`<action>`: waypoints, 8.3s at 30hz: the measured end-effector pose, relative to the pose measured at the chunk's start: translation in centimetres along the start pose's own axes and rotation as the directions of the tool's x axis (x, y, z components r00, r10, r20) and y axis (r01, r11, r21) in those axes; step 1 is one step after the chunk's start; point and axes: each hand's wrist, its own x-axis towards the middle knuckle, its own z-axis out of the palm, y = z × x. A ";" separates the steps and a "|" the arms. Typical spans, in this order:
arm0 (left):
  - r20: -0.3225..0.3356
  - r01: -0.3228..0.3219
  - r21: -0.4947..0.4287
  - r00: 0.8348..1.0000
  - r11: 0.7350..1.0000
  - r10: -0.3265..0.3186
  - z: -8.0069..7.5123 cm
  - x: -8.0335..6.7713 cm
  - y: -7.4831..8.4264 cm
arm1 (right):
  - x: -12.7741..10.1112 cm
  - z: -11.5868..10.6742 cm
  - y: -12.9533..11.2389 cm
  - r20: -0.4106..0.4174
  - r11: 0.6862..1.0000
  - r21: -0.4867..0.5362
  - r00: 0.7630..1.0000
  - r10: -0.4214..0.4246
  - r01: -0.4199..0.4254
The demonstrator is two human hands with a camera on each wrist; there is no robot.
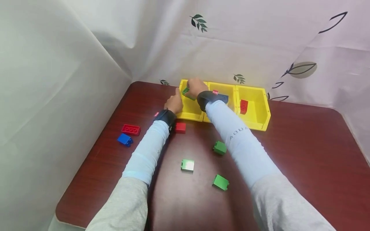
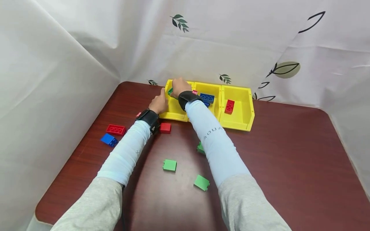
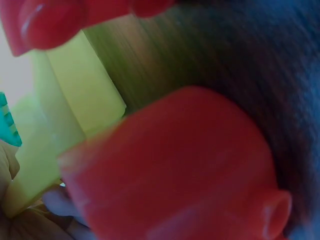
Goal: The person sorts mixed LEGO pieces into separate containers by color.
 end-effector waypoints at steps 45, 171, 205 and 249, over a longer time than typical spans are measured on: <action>-0.021 -0.018 -0.004 1.000 1.000 0.018 -1.5 0.0 -0.6 | -7.0 -0.2 0.7 -0.038 0.963 -0.029 0.963 -0.267 0.266; -0.026 -0.020 0.017 0.999 1.000 0.020 -0.5 0.3 -1.1 | 1.4 1.4 1.2 -0.003 0.983 -0.169 0.997 -0.074 0.072; -0.043 -0.018 0.009 0.999 1.000 0.019 -0.8 0.7 -0.9 | -13.5 1.6 3.2 -0.261 0.903 -0.197 0.868 -0.423 0.381; -0.025 -0.023 0.022 0.999 0.999 0.024 -1.4 -0.1 -0.7 | -31.7 11.3 6.4 -0.233 0.914 -0.084 0.884 -0.406 0.398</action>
